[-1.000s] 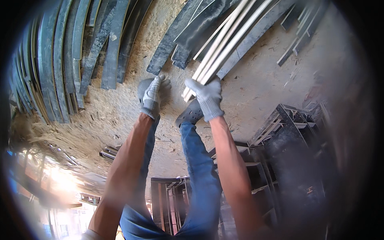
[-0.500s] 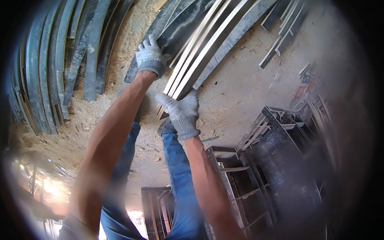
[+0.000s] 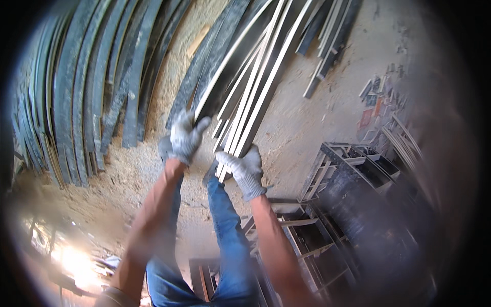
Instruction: The person picks up metal rods from a pile on the ground, places them on a workbench, and arranges them into a stack. The person repeats this process multiple times, handling the rods by hand.
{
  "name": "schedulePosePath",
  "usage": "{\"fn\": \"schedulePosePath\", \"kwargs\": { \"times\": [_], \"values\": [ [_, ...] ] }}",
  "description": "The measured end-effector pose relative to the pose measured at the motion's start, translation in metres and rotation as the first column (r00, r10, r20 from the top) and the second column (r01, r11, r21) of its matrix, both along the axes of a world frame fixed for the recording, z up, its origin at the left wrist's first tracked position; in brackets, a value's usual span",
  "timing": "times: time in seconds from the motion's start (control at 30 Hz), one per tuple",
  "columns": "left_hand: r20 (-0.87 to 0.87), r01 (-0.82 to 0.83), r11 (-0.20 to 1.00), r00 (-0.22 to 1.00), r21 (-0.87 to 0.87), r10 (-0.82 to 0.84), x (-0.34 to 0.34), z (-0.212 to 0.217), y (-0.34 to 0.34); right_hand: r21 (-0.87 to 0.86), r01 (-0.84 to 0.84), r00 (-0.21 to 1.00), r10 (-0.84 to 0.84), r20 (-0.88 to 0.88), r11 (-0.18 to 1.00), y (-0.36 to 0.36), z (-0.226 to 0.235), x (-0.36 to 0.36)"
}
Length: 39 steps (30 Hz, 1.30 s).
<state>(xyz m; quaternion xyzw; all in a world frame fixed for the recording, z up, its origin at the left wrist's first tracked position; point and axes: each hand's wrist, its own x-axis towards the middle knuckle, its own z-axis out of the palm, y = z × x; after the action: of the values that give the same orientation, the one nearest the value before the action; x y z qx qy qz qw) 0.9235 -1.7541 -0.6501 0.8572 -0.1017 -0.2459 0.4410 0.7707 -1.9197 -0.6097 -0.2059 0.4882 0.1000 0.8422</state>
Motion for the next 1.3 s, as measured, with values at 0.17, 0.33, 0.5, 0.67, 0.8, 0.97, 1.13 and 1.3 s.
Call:
{"fn": "schedulePosePath", "kwargs": {
  "times": [0.17, 0.33, 0.5, 0.67, 0.8, 0.97, 1.13, 1.3],
  "values": [
    [-0.243, -0.250, 0.955, 0.948, -0.162, 0.207, -0.047, 0.154, 0.018, -0.367, -0.276, 0.961, 0.243, -0.135, 0.888, 0.043, 0.148, 0.056],
    [-0.437, -0.357, 0.889, 0.875, -0.287, 0.210, -0.092, 0.283, 0.052, -0.390, -0.340, 0.938, 0.338, -0.077, 0.856, 0.075, 0.287, 0.051],
    [-0.356, -0.272, 0.949, 0.913, -0.163, 0.200, -0.120, 0.439, 0.089, -0.318, -0.207, 0.977, 0.179, -0.116, 0.925, 0.128, 0.353, -0.033],
    [0.192, -0.017, 0.984, 0.980, -0.175, 0.051, -0.209, 0.479, 0.121, -0.092, -0.068, 0.994, 0.060, -0.091, 0.993, 0.156, 0.435, -0.084],
    [0.272, 0.175, 0.977, 0.952, -0.120, -0.137, -0.239, 0.557, 0.118, 0.152, 0.170, 0.975, -0.188, 0.116, 0.974, 0.154, 0.448, -0.157],
    [0.317, 0.345, 0.877, 0.917, -0.334, -0.240, -0.308, 0.595, 0.133, 0.113, 0.064, 0.945, -0.096, 0.314, 0.992, 0.144, 0.530, -0.235],
    [-0.428, -0.285, 0.849, 0.900, -0.444, 0.079, -0.344, 0.604, 0.122, 0.021, -0.043, 0.981, 0.039, 0.190, 0.999, 0.163, 0.600, -0.307],
    [-0.936, -0.400, 0.854, 0.251, -0.333, -0.248, -0.340, 0.635, 0.083, 0.008, -0.034, 0.970, 0.031, 0.241, 0.999, 0.179, 0.630, -0.339]
  ]
}}
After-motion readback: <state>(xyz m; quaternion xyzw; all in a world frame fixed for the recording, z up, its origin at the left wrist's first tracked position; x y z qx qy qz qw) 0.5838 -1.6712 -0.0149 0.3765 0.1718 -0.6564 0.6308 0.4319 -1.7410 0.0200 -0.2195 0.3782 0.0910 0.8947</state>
